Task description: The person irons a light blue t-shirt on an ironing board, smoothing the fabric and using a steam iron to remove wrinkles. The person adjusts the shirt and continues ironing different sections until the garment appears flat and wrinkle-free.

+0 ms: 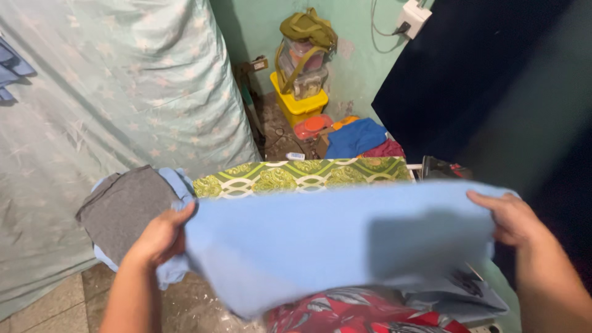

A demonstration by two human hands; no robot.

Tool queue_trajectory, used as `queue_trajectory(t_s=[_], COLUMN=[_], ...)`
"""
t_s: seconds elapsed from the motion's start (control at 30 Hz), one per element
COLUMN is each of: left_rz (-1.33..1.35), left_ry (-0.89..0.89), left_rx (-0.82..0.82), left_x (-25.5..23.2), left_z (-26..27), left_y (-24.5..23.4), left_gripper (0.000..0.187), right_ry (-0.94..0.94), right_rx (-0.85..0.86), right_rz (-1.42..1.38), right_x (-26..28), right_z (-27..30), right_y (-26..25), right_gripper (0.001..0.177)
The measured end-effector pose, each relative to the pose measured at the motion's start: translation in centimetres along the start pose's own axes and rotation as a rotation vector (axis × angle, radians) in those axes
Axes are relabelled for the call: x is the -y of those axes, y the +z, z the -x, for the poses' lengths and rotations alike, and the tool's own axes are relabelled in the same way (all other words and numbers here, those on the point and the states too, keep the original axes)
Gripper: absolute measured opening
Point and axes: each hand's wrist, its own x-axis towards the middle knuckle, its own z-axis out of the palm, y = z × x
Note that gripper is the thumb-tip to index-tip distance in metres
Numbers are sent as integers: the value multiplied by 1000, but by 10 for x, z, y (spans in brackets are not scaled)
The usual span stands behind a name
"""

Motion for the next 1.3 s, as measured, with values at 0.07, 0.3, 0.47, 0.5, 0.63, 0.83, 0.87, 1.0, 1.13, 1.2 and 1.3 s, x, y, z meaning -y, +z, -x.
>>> queue_trajectory(t_s=[0.07,0.3,0.47,0.5,0.63,0.83,0.87,1.0,1.13,1.2,1.3], left_rz=[98,-129,-528,-509,-543,-442,-382,-710,-759,-788,-835], left_ry=[245,237,52,62,386,694,724,655,407,391,375], left_rx=[177,-183,-294,-282,-353,-433,-439,-580,-529,-491,-559], left_x=[-6,38,100,109,134,141,139,145,148,160,199], left_z=[-24,-146,-165,-167,-174,-222,-227,-204,-141,-115,-91], left_y=[0,-9,-9,-11,-28,-14,-7,-10,-17,-22,-24], left_gripper=[49,63,59,55,44,47,47,49,50,52,53], right_ry=[-48,-16,244,195,370,247,279,263,187,163,117], right_rx=[-51,274,326,268,167,171,150,67,-9,-1,-52], right_rz=[-47,-312,-145,-99,-226,-433,-419,-229,-95,-101,5], right_x=[16,-43,-96,-107,-114,-93,-91,-94,-108,-116,-130], right_z=[-4,-110,-97,-87,-81,-100,-100,-91,-52,-23,11], right_y=[17,56,99,102,108,122,121,111,91,87,84], right_gripper=[43,46,43,46,53,54,54,54,61,66,78])
